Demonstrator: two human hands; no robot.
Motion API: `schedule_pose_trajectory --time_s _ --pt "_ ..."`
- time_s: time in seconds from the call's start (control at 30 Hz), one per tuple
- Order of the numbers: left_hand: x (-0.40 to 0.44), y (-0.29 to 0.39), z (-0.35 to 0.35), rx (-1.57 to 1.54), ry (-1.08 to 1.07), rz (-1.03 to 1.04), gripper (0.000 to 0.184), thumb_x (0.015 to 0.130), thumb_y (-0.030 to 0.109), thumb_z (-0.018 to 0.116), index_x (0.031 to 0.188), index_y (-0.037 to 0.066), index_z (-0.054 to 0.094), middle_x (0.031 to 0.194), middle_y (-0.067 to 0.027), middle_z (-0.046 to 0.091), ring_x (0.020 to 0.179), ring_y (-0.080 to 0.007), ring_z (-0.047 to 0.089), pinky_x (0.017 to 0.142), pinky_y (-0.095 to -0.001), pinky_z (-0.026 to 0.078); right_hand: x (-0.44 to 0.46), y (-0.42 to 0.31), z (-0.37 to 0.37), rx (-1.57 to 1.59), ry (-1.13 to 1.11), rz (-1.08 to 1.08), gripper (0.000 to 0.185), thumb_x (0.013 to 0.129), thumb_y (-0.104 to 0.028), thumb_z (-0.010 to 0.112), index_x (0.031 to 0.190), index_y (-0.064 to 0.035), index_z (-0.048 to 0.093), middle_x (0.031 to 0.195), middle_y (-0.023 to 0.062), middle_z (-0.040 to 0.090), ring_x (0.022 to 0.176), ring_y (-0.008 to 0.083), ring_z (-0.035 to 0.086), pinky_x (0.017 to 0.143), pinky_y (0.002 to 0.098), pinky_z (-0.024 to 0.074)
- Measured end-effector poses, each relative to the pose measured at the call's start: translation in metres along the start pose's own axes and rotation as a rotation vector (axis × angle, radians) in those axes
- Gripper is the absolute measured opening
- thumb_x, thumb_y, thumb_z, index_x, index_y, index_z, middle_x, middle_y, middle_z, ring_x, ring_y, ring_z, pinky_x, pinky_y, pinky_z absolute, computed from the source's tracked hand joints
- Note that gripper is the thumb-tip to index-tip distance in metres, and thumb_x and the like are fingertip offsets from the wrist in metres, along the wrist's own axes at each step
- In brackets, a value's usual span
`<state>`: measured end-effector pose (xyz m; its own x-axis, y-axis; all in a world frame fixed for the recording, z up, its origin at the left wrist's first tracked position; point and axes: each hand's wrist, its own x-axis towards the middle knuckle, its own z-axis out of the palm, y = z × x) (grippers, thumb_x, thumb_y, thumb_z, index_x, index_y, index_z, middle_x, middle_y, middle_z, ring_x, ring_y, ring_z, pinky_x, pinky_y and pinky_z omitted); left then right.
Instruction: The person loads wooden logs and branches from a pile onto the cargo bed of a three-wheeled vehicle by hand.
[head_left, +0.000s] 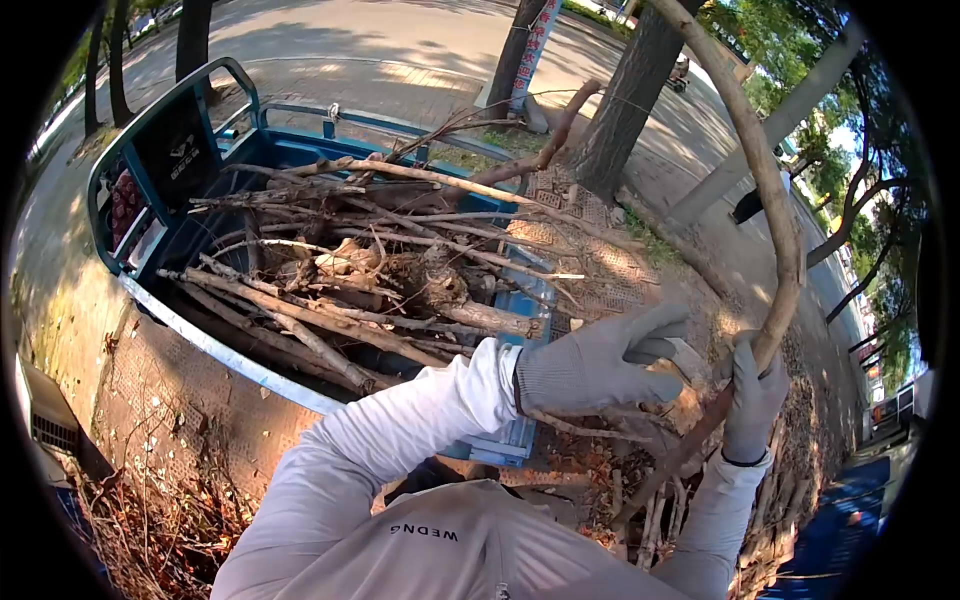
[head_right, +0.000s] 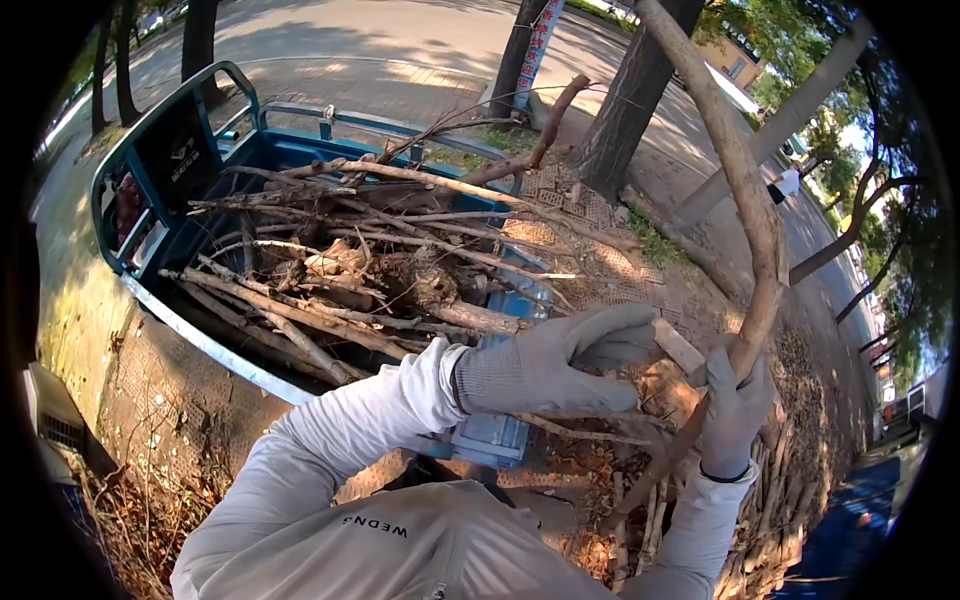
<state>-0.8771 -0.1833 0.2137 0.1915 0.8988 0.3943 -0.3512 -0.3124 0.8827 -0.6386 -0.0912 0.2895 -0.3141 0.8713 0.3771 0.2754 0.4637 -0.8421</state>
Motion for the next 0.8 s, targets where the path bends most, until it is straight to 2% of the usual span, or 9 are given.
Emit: schedule_pose_trajectory --time_s 0.03,0.1,0.17,0.33,0.43,0.53,0.67,0.73,0.8 --pt "-0.004 -0.008 0.002 -0.046 -0.026 -0.142 0.089 0.092 0.027 0.079 0.16 -0.001 0.029 0.157 -0.0216 0.045 0.144 -0.0253 0.047 0.119 -0.0403 0.039 0.007 -0.004 -0.005 -0.005 0.045 -0.005 0.023 0.098 -0.018 0.07 0.108 0.001 0.064 0.081 0.0036 0.061 0.07 0.0111 0.06 0.066 0.028 0.0503" --pt "-0.016 -0.039 0.012 0.118 -0.01 -0.159 0.091 0.091 0.032 0.079 0.159 -0.001 0.029 0.157 -0.0229 0.043 0.145 -0.0282 0.045 0.119 -0.0403 0.039 0.022 -0.013 -0.016 0.108 0.296 -0.051 0.027 0.103 -0.024 0.065 0.114 0.0007 0.063 0.084 0.0033 0.062 0.07 0.0106 0.06 0.068 0.0265 0.0509" --pt "-0.023 -0.062 0.022 0.281 0.024 -0.155 0.092 0.091 0.037 0.078 0.159 -0.001 0.029 0.158 -0.0243 0.041 0.146 -0.0311 0.043 0.119 -0.0402 0.039 0.026 -0.038 -0.025 0.142 0.362 -0.159 0.028 0.105 -0.026 0.06 0.116 0.0002 0.062 0.085 0.0028 0.061 0.071 0.0102 0.06 0.068 0.0257 0.0513" --pt "-0.02 -0.08 0.054 0.742 0.118 0.053 0.089 0.085 0.035 0.083 0.154 -0.001 0.04 0.154 -0.0231 0.047 0.143 -0.036 0.046 0.12 -0.0419 0.037 0.042 -0.054 -0.069 0.266 0.444 -0.298 0.037 0.111 -0.03 0.048 0.13 -0.0012 0.061 0.096 0.0042 0.065 0.077 0.0103 0.063 0.066 0.0238 0.0532" --pt "-0.009 -0.088 0.071 0.988 0.149 0.18 0.087 0.083 0.034 0.084 0.151 0.0 0.043 0.147 -0.0227 0.052 0.137 -0.0387 0.051 0.116 -0.0447 0.04 0.051 -0.056 -0.092 0.518 0.452 -0.372 0.044 0.112 -0.029 0.044 0.147 -0.0037 0.053 0.12 0.0096 0.068 0.085 0.0123 0.067 0.069 0.0245 0.0559" --pt "-0.004 -0.081 0.105 1.061 0.293 0.195 0.077 0.082 0.032 0.085 0.143 0.002 0.051 0.138 -0.0211 0.058 0.127 -0.0404 0.056 0.109 -0.0455 0.045 0.047 -0.077 -0.114 0.407 0.538 -0.352 0.044 0.112 -0.028 0.044 0.148 -0.0043 0.053 0.115 0.0082 0.067 0.086 0.0119 0.065 0.072 0.0248 0.056" --pt "-0.005 -0.102 0.138 1.092 0.306 0.301 0.066 0.082 0.03 0.085 0.135 0.003 0.056 0.126 -0.0198 0.062 0.118 -0.0391 0.06 0.102 -0.0441 0.049 0.024 -0.079 -0.155 0.412 0.464 -0.356 0.047 0.11 -0.04 0.049 0.133 0.0005 0.059 0.097 0.0028 0.061 0.083 0.0106 0.061 0.073 0.0245 0.055" --pt "-0.011 -0.124 0.159 0.863 0.079 0.279 0.059 0.084 0.03 0.084 0.129 0.002 0.058 0.12 -0.0192 0.063 0.111 -0.0375 0.063 0.095 -0.0429 0.052 0.001 -0.073 -0.161 0.436 0.4 -0.365 0.051 0.11 -0.045 0.048 0.126 0.0016 0.06 0.092 0.002 0.06 0.079 0.0097 0.061 0.07 0.0242 0.0542" --pt "-0.026 -0.157 0.196 0.761 0.081 0.267 0.057 0.086 0.031 0.084 0.128 0.002 0.058 0.115 -0.0187 0.064 0.105 -0.0363 0.064 0.091 -0.0425 0.053 -0.023 -0.069 -0.171 0.516 0.183 -0.265 0.052 0.111 -0.044 0.044 0.128 0.0021 0.059 0.086 0.0017 0.06 0.072 0.0097 0.06 0.065 0.0244 0.0533"
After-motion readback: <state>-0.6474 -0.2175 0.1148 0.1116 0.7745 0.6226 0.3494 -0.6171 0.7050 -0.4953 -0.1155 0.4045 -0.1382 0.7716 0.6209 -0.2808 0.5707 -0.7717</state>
